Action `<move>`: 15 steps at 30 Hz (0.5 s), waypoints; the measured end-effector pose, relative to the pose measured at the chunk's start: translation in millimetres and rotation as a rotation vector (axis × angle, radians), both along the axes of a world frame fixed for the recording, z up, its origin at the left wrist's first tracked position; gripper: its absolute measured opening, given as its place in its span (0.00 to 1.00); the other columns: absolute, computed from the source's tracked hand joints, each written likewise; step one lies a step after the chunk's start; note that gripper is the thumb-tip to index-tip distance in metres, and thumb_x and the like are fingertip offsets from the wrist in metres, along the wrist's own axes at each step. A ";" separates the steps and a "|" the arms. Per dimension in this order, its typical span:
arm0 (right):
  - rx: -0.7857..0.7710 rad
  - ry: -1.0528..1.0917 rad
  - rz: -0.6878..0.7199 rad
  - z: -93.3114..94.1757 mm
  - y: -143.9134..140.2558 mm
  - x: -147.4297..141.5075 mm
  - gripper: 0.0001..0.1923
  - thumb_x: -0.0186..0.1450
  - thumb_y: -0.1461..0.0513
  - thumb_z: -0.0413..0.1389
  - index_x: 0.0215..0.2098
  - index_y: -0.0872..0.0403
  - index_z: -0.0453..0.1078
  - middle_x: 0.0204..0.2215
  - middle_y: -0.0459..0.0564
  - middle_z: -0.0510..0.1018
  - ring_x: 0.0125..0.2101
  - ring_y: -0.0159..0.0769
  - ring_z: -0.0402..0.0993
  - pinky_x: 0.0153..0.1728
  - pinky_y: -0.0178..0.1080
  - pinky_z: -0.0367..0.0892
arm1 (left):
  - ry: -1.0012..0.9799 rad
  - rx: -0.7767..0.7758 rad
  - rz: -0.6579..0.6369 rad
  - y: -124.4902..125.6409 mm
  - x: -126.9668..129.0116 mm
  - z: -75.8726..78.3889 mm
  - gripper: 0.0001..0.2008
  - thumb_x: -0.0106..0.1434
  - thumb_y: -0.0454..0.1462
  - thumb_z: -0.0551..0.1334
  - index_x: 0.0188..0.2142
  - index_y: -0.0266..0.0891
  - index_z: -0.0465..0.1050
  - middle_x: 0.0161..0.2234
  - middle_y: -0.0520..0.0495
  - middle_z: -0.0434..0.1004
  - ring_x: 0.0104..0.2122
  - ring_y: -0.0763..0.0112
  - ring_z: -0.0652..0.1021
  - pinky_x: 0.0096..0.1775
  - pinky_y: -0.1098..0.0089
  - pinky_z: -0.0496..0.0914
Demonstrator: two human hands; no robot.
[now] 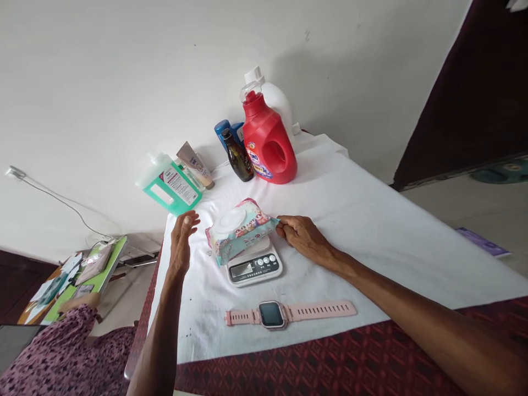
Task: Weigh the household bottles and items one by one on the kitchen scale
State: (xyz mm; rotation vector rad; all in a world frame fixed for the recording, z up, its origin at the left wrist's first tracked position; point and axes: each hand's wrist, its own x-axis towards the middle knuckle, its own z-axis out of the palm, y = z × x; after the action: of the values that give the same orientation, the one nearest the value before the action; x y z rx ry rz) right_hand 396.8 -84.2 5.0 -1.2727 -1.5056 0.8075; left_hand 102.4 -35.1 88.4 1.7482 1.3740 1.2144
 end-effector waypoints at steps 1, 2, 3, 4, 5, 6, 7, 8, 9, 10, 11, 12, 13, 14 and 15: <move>-0.008 0.003 -0.005 0.3 -0.2 0.0 0.06 0.56 0.62 0.44 0.22 0.49 0.58 0.19 0.44 0.66 0.23 0.34 0.61 0.28 0.38 0.56 | -0.085 -0.037 0.071 3.2 -5.5 -12.0 0.31 0.68 0.63 0.56 0.49 0.39 0.75 0.49 0.38 0.81 0.45 0.60 0.82 0.45 0.63 0.74; -0.017 0.005 -0.010 0.4 -0.4 -0.1 0.06 0.56 0.62 0.44 0.22 0.49 0.57 0.18 0.44 0.65 0.22 0.34 0.61 0.28 0.38 0.56 | -0.142 -0.075 0.140 5.2 -9.2 -25.3 0.30 0.66 0.63 0.58 0.45 0.38 0.75 0.42 0.41 0.81 0.37 0.65 0.81 0.39 0.65 0.72; -0.026 0.006 -0.016 0.3 -0.4 -0.2 0.06 0.56 0.62 0.44 0.23 0.48 0.57 0.18 0.44 0.65 0.22 0.34 0.61 0.28 0.38 0.56 | -0.158 -0.104 0.190 5.7 -11.2 -38.6 0.29 0.65 0.62 0.59 0.42 0.38 0.75 0.36 0.44 0.79 0.31 0.68 0.79 0.35 0.68 0.70; -0.034 0.006 -0.020 0.1 -0.4 -0.3 0.05 0.56 0.62 0.43 0.23 0.49 0.57 0.18 0.44 0.65 0.22 0.34 0.61 0.28 0.38 0.56 | -0.133 -0.114 0.214 4.9 -11.8 -50.8 0.27 0.63 0.60 0.62 0.38 0.38 0.74 0.32 0.47 0.77 0.28 0.70 0.76 0.33 0.69 0.68; -0.042 0.004 -0.022 -0.3 -0.3 -0.5 0.05 0.56 0.62 0.43 0.23 0.49 0.57 0.19 0.44 0.65 0.21 0.33 0.60 0.27 0.38 0.56 | -0.087 -0.113 0.218 3.1 -11.5 -60.9 0.24 0.62 0.58 0.63 0.36 0.38 0.74 0.29 0.49 0.75 0.27 0.71 0.73 0.32 0.69 0.66; -0.050 0.003 -0.023 -0.9 -0.1 -0.8 0.05 0.56 0.62 0.44 0.23 0.49 0.58 0.19 0.43 0.65 0.21 0.33 0.60 0.27 0.38 0.56 | -0.034 -0.104 0.206 0.8 -10.7 -68.5 0.22 0.62 0.56 0.65 0.34 0.38 0.74 0.27 0.50 0.74 0.27 0.71 0.72 0.32 0.69 0.66; -0.058 0.001 -0.019 -1.5 0.0 -1.0 0.05 0.56 0.62 0.44 0.23 0.49 0.58 0.19 0.43 0.65 0.21 0.33 0.60 0.26 0.38 0.56 | 0.010 -0.095 0.187 -1.5 -9.9 -73.4 0.20 0.61 0.53 0.65 0.33 0.38 0.75 0.26 0.51 0.74 0.27 0.71 0.72 0.32 0.69 0.66; -0.067 0.001 -0.015 -2.2 0.2 -1.2 0.05 0.56 0.62 0.44 0.23 0.49 0.58 0.19 0.43 0.64 0.20 0.33 0.60 0.26 0.38 0.55 | 0.034 -0.092 0.171 -3.4 -9.5 -75.9 0.18 0.61 0.51 0.66 0.32 0.38 0.75 0.26 0.51 0.74 0.27 0.71 0.72 0.33 0.69 0.66; -0.076 0.002 -0.014 -3.0 0.3 -1.4 0.05 0.56 0.62 0.44 0.23 0.49 0.59 0.18 0.43 0.64 0.20 0.32 0.60 0.25 0.38 0.55 | 0.037 -0.093 0.164 -4.7 -9.5 -76.7 0.17 0.62 0.50 0.65 0.32 0.38 0.75 0.26 0.51 0.74 0.28 0.71 0.72 0.33 0.69 0.66; -0.085 0.002 -0.015 -3.7 0.4 -1.5 0.05 0.56 0.62 0.45 0.23 0.49 0.59 0.18 0.43 0.64 0.20 0.32 0.60 0.25 0.37 0.55 | 0.024 -0.095 0.165 -5.2 -10.1 -76.5 0.16 0.62 0.49 0.65 0.32 0.38 0.75 0.26 0.51 0.74 0.27 0.71 0.72 0.33 0.69 0.66; -0.094 0.003 -0.019 -4.5 0.4 -1.5 0.05 0.56 0.62 0.45 0.23 0.49 0.59 0.18 0.43 0.64 0.20 0.32 0.60 0.24 0.37 0.56 | 0.010 -0.101 0.165 -5.2 -11.1 -75.9 0.15 0.63 0.49 0.65 0.32 0.38 0.75 0.25 0.52 0.74 0.27 0.71 0.72 0.32 0.69 0.66; -0.106 0.005 -0.024 -5.4 0.5 -1.4 0.05 0.57 0.61 0.45 0.24 0.49 0.60 0.18 0.43 0.65 0.20 0.32 0.60 0.24 0.37 0.56 | 0.002 -0.106 0.162 -4.8 -12.3 -75.2 0.15 0.63 0.48 0.64 0.32 0.39 0.75 0.25 0.52 0.74 0.27 0.71 0.72 0.32 0.69 0.66; -0.117 0.008 -0.030 -6.2 0.5 -1.3 0.05 0.57 0.61 0.46 0.24 0.49 0.60 0.19 0.43 0.65 0.20 0.32 0.60 0.24 0.37 0.56 | 0.003 -0.110 0.158 -4.4 -13.6 -74.9 0.15 0.64 0.48 0.64 0.32 0.39 0.75 0.25 0.52 0.74 0.27 0.71 0.72 0.33 0.69 0.66; -0.127 0.010 -0.036 -6.9 0.6 -1.1 0.05 0.57 0.61 0.46 0.24 0.49 0.60 0.19 0.43 0.66 0.20 0.32 0.61 0.23 0.37 0.55 | 0.012 -0.114 0.152 -4.0 -14.6 -74.8 0.14 0.64 0.48 0.64 0.33 0.39 0.75 0.26 0.52 0.74 0.27 0.71 0.72 0.33 0.69 0.66; -0.133 0.010 -0.037 -7.6 0.7 -0.8 0.05 0.57 0.61 0.46 0.24 0.49 0.60 0.19 0.44 0.66 0.20 0.32 0.61 0.23 0.37 0.55 | 0.025 -0.118 0.148 -3.9 -15.3 -74.8 0.14 0.65 0.48 0.64 0.33 0.39 0.75 0.26 0.52 0.74 0.28 0.71 0.72 0.33 0.69 0.66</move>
State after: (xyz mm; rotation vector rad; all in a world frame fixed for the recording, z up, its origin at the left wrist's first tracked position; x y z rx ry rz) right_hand 396.0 -83.5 -2.6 -1.3883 -1.4355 0.9006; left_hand 87.1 -39.0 13.5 1.6093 1.5798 1.1668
